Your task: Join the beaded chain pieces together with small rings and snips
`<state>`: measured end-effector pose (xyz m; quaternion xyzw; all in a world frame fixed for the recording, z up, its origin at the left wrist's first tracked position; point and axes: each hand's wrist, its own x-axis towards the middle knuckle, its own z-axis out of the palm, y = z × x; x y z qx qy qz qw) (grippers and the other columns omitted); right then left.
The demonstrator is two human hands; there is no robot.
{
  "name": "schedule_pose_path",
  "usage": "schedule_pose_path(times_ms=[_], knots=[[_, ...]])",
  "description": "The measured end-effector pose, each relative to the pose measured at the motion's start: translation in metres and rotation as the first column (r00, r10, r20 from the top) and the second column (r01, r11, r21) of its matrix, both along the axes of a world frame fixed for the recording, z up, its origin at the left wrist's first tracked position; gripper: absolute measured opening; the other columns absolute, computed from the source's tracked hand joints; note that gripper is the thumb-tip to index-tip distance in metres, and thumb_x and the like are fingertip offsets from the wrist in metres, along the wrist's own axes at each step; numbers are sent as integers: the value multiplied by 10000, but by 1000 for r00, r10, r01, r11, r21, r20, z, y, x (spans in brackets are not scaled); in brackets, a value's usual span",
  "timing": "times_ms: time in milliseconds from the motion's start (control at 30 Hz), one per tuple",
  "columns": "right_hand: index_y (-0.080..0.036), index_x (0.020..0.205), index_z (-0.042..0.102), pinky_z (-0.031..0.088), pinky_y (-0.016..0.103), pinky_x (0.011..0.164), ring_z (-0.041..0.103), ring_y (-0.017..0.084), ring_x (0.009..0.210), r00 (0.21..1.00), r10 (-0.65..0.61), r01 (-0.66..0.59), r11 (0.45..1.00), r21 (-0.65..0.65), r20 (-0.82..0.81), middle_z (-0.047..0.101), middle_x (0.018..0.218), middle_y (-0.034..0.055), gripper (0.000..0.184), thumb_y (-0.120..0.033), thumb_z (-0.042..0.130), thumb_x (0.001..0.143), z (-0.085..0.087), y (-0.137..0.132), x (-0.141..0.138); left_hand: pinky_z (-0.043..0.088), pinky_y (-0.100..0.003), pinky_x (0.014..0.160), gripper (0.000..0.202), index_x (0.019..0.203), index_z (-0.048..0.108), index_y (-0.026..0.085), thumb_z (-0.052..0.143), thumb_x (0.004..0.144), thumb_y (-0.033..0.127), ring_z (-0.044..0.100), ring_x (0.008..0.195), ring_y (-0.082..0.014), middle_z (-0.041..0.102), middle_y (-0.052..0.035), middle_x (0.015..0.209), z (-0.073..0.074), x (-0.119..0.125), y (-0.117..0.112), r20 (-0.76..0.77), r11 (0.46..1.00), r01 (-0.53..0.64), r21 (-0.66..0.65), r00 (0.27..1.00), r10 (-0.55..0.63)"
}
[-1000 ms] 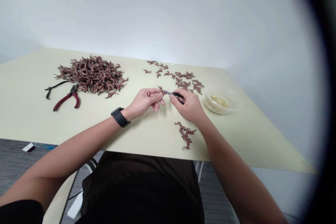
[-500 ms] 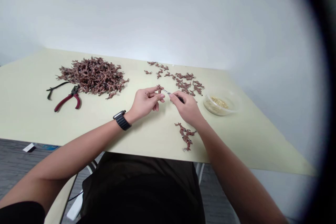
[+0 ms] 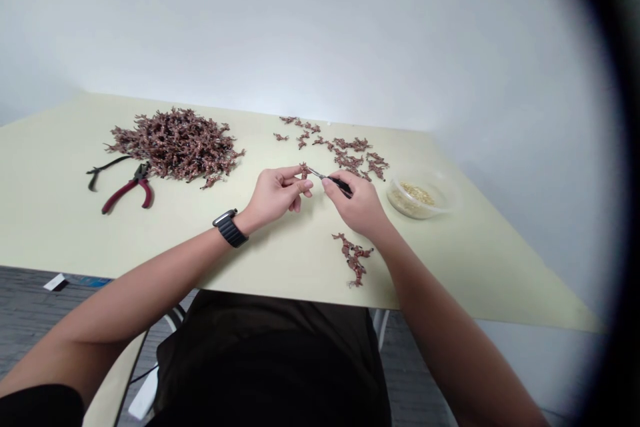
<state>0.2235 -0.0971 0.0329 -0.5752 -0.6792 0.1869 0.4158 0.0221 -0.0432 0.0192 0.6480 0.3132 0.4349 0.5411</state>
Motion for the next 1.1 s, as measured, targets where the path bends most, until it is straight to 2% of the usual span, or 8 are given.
schedule_pose_path(times_ms=[400, 533, 633, 700, 800, 900, 967, 1100], knots=[[-218, 891, 689, 406, 330, 669, 553, 192, 749, 999, 34, -34, 999, -30, -25, 634, 785, 26, 390, -571, 560, 996, 0, 0, 1, 450, -217, 429, 430, 1101, 743, 99, 779, 885, 469, 590, 452, -103, 750, -87, 780, -2, 0, -1, -48, 999, 0, 34, 999, 1], [-225, 828, 642, 313, 302, 522, 399, 149, 596, 972, 66, -107, 979, -175, -225, 467, 669, -6, 460, -655, 556, 969, 2, -2, -3, 523, -235, 583, 353, 1155, 773, 149, 728, 930, 417, 645, 547, -126, 770, -72, 817, -2, -5, 0, -194, 949, -83, 304, 970, 147], [-233, 849, 608, 169, 290, 447, 241, 125, 525, 887, 61, -250, 897, -365, -457, 335, 633, -36, 500, -720, 544, 942, 4, -3, -5, 556, -254, 778, 369, 1280, 750, 212, 726, 929, 323, 743, 809, -179, 805, -84, 973, -3, -10, 3, -271, 846, -108, 523, 919, 285], [-236, 862, 603, 147, 293, 443, 219, 124, 517, 844, 65, -329, 846, -419, -532, 349, 639, -37, 512, -736, 523, 938, 5, -4, -5, 554, -256, 812, 378, 1304, 741, 222, 711, 936, 300, 750, 882, -188, 807, -87, 1015, -2, -12, 5, -284, 823, -96, 559, 911, 299], [-236, 842, 617, 231, 304, 465, 305, 137, 531, 902, 76, -240, 906, -349, -424, 449, 669, -10, 500, -709, 504, 957, 4, -2, -1, 543, -239, 671, 378, 1277, 743, 171, 694, 955, 364, 688, 648, -138, 788, -81, 893, 1, -10, 6, -233, 904, -109, 413, 947, 221], [-234, 866, 648, 375, 327, 589, 480, 176, 652, 991, 27, -39, 995, -95, -130, 569, 755, 25, 403, -608, 552, 979, 2, 0, 4, 454, -223, 483, 462, 1243, 722, 105, 717, 937, 451, 580, 478, -98, 738, -71, 793, 5, -7, 7, -107, 993, -37, 114, 993, 49], [-237, 926, 664, 417, 345, 679, 534, 200, 733, 999, -33, 32, 998, 61, 30, 611, 806, 36, 317, -537, 579, 982, 1, 1, 8, 409, -218, 443, 486, 1218, 716, 97, 738, 922, 481, 566, 469, -91, 704, -59, 770, 8, -7, 7, -32, 999, 47, 3, 998, -46], [-230, 1040, 669, 439, 364, 762, 566, 218, 796, 977, -59, 11, 973, 231, 205, 641, 910, 63, 232, -443, 616, 966, 2, 1, 14, 383, -213, 438, 439, 1083, 728, 111, 742, 920, 519, 554, 471, -78, 654, -33, 731, 11, -9, 7, 0, 989, 146, -32, 989, -146]])
